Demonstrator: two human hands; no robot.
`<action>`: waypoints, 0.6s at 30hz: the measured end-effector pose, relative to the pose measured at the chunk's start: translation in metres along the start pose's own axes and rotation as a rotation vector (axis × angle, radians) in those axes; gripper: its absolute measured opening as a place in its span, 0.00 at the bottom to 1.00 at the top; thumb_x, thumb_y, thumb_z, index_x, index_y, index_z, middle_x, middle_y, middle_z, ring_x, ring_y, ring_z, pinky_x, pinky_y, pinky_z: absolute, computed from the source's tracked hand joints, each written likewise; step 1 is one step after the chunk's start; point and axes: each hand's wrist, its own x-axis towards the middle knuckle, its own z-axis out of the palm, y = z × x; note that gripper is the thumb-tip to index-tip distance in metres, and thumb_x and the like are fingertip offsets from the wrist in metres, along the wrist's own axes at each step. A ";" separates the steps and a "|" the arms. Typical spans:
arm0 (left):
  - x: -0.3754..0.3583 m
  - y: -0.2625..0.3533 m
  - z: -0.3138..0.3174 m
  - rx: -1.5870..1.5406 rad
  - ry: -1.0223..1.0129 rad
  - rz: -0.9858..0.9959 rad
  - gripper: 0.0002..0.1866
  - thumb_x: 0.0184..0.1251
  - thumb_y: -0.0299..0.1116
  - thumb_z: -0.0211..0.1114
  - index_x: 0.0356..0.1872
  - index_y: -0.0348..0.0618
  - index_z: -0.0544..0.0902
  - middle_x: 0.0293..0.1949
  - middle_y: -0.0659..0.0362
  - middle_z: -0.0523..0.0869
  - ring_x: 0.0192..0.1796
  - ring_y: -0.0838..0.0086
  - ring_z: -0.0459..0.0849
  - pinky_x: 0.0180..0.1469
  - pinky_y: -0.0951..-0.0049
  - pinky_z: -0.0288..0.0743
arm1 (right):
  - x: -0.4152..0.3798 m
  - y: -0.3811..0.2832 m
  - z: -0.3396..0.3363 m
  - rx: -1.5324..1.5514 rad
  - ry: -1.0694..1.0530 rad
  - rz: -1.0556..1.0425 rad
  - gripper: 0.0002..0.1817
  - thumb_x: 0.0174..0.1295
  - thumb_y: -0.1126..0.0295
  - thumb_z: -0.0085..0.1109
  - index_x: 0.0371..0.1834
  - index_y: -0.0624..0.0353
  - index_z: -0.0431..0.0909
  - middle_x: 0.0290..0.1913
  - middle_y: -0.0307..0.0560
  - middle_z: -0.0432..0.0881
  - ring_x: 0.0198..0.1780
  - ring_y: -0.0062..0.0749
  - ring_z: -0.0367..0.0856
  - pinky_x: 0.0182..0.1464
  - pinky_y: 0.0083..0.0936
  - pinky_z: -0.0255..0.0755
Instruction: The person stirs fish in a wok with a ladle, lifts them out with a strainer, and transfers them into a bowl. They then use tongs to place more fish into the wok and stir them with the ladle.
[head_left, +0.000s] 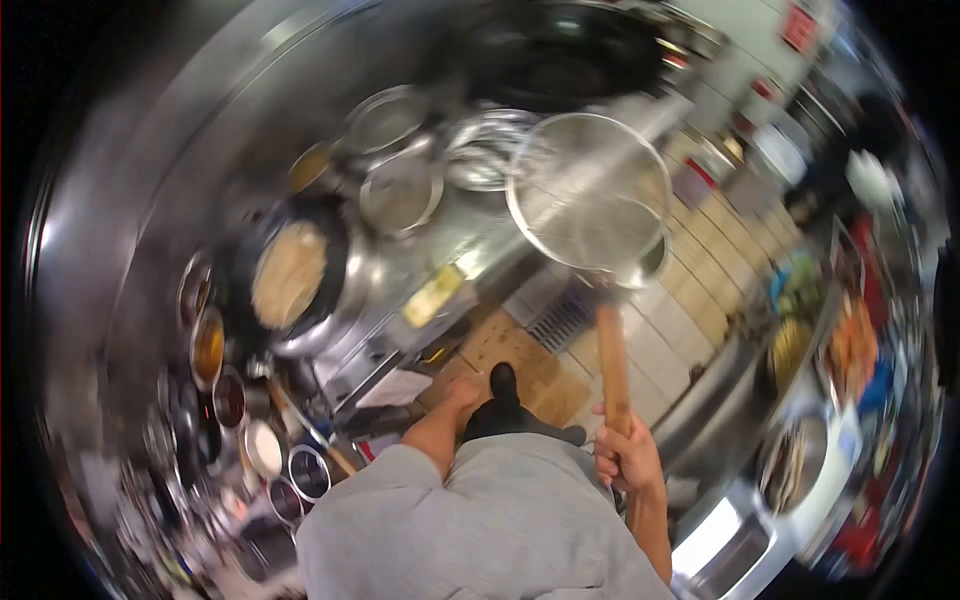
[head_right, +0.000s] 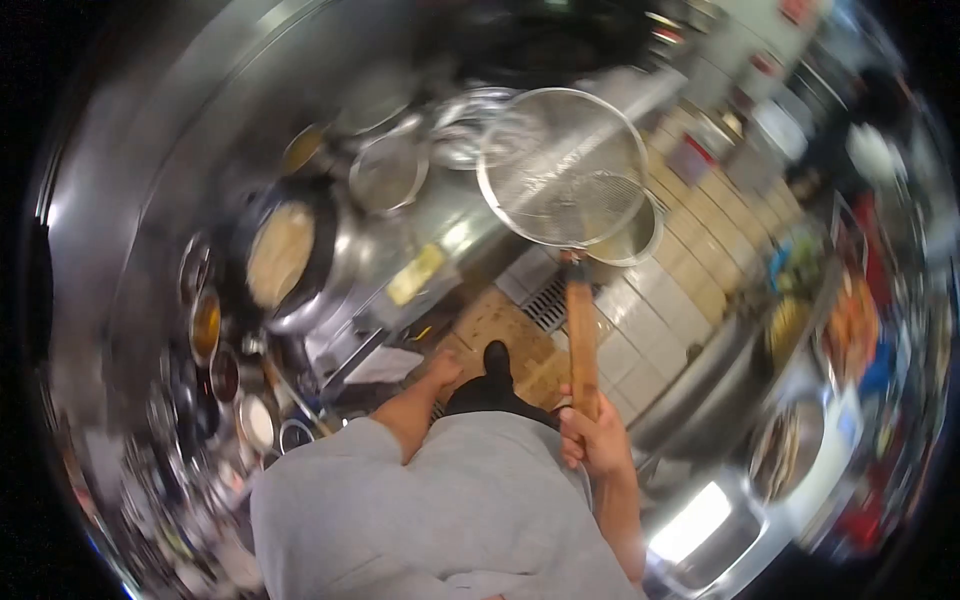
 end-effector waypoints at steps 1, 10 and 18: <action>0.017 -0.022 0.008 -0.010 -0.026 0.048 0.28 0.54 0.37 0.64 0.58 0.38 0.80 0.59 0.40 0.81 0.63 0.50 0.79 0.64 0.56 0.73 | 0.016 -0.004 0.016 -0.030 0.007 0.017 0.22 0.65 0.73 0.60 0.61 0.58 0.67 0.19 0.36 0.62 0.12 0.20 0.60 0.13 0.24 0.61; 0.074 -0.071 -0.004 -0.945 0.243 -0.730 0.31 0.57 0.43 0.70 0.59 0.36 0.74 0.43 0.42 0.87 0.42 0.55 0.88 0.40 0.59 0.84 | 0.175 -0.025 0.157 -0.300 -0.099 0.238 0.17 0.67 0.75 0.55 0.59 0.57 0.71 0.18 0.33 0.60 0.11 0.18 0.58 0.12 0.21 0.56; 0.108 -0.080 -0.004 -1.867 0.475 -0.860 0.16 0.67 0.35 0.65 0.53 0.46 0.75 0.34 0.60 0.84 0.31 0.74 0.84 0.24 0.71 0.78 | 0.295 0.010 0.232 -0.361 -0.216 0.335 0.13 0.69 0.73 0.54 0.56 0.55 0.72 0.19 0.31 0.62 0.12 0.18 0.57 0.13 0.21 0.54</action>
